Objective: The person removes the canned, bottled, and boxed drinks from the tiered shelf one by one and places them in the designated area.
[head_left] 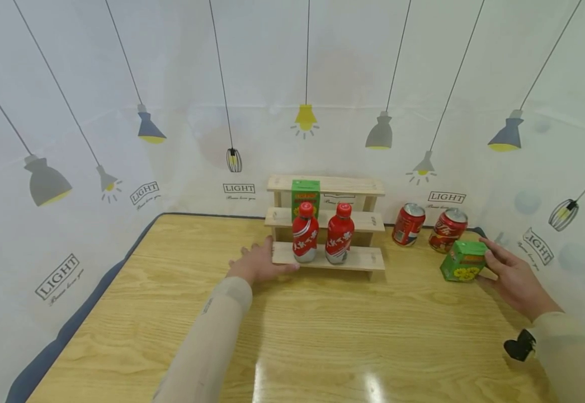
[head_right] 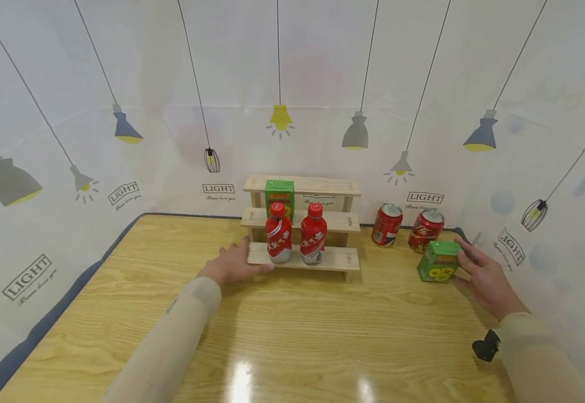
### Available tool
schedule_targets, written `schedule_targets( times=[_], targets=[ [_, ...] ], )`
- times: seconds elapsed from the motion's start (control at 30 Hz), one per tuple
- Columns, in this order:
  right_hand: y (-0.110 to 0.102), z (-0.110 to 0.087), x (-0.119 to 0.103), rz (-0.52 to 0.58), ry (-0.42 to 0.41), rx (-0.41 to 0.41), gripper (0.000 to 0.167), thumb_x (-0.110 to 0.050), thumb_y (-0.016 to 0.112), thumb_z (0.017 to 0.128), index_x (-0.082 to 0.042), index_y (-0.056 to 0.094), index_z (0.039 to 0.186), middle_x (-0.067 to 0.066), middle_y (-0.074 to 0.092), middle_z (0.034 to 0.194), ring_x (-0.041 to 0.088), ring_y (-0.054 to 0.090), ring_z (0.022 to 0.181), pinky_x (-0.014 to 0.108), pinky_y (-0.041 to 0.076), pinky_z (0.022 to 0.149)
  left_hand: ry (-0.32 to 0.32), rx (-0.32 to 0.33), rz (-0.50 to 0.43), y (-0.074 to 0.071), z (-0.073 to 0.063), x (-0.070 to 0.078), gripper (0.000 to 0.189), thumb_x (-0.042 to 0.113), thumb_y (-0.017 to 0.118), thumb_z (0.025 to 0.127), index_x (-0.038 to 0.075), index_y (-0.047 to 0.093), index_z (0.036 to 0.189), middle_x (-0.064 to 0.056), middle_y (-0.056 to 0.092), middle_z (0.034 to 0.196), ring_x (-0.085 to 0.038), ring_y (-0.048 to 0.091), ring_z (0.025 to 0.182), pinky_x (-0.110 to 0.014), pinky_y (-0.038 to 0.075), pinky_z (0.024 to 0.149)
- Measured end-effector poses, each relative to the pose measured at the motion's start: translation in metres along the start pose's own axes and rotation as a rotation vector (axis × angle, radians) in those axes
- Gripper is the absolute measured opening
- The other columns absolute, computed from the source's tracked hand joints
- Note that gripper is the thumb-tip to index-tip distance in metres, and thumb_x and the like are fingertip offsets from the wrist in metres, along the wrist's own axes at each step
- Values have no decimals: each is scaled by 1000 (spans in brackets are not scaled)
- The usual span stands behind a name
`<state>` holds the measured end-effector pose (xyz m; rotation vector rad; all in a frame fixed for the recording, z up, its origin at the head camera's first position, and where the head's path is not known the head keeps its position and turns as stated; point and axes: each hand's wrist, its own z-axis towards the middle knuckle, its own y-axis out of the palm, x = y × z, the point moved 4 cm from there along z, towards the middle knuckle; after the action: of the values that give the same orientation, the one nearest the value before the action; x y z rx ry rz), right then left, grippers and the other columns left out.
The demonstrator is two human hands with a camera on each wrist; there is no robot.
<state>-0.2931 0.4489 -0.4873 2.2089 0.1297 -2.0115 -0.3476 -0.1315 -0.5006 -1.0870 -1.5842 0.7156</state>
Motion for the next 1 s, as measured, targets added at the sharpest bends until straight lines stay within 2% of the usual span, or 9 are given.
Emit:
schedule_targets(
  times=[0.27, 0.37, 0.5, 0.6, 0.67, 0.77, 0.87, 0.9, 1.0],
  targets=[
    [-5, 0, -8, -46, -48, 1, 72, -34, 44, 114, -22, 4, 173, -24, 40, 155, -17, 56, 111, 16, 61, 88, 6, -5, -15, -1, -2, 1, 145, 107, 58, 60, 25, 16, 172, -21, 23, 177, -59, 12, 161, -89, 10, 119],
    [-8, 4, -24, -200, -65, 29, 70, -38, 43, 115, -26, 7, 173, -22, 38, 165, -23, 53, 117, 9, 58, 86, 6, -4, -16, -2, -2, 1, 145, 107, 57, 60, 25, 16, 172, -21, 22, 177, -59, 11, 161, -89, 9, 119],
    [1, 11, -58, -367, -68, 80, 68, -45, 43, 113, -33, 10, 172, -16, 28, 174, -22, 43, 136, 14, 48, 114, 9, -2, -11, -1, -1, 0, 146, 108, 56, 60, 25, 15, 173, -21, 22, 177, -59, 11, 161, -90, 8, 118],
    [19, 16, -87, -256, -121, 84, 68, -38, 47, 114, -31, 13, 172, -12, 37, 169, -8, 36, 153, 28, 28, 128, 10, -1, -5, -1, -2, 0, 145, 107, 56, 60, 24, 15, 173, -21, 22, 177, -59, 11, 161, -90, 8, 118],
    [33, 20, -105, -142, -164, 75, 69, -33, 51, 112, -28, 17, 172, -14, 43, 161, 3, 30, 161, 32, 24, 128, 8, -6, -4, -1, -4, 1, 144, 107, 56, 62, 24, 14, 173, -22, 22, 177, -59, 11, 161, -89, 9, 119],
    [58, 26, -128, -99, -197, 57, 68, -32, 53, 111, -27, 22, 171, -18, 47, 153, 8, 33, 158, 29, 38, 125, 7, -13, -8, -3, -6, 3, 142, 105, 57, 64, 24, 14, 173, -23, 21, 177, -60, 10, 161, -89, 9, 120],
    [86, 34, -141, -78, -219, 20, 67, -31, 56, 110, -24, 27, 170, -14, 49, 151, 3, 50, 141, 18, 58, 102, 5, -17, -12, -3, -7, 3, 141, 105, 57, 65, 24, 15, 173, -24, 21, 177, -60, 10, 161, -89, 9, 120],
    [97, 37, -145, -88, -223, 8, 66, -31, 56, 110, -23, 28, 170, -14, 50, 150, 1, 54, 134, 15, 60, 94, 5, -17, -12, -3, -7, 4, 141, 105, 58, 65, 24, 15, 173, -24, 21, 177, -61, 10, 161, -89, 9, 120],
    [130, 46, -153, -120, -229, -23, 65, -32, 56, 110, -21, 30, 169, -12, 50, 150, 3, 55, 133, 17, 60, 96, 3, -18, -16, -4, -7, 3, 142, 104, 59, 64, 24, 15, 173, -24, 21, 177, -60, 10, 161, -89, 10, 120]
  ],
)
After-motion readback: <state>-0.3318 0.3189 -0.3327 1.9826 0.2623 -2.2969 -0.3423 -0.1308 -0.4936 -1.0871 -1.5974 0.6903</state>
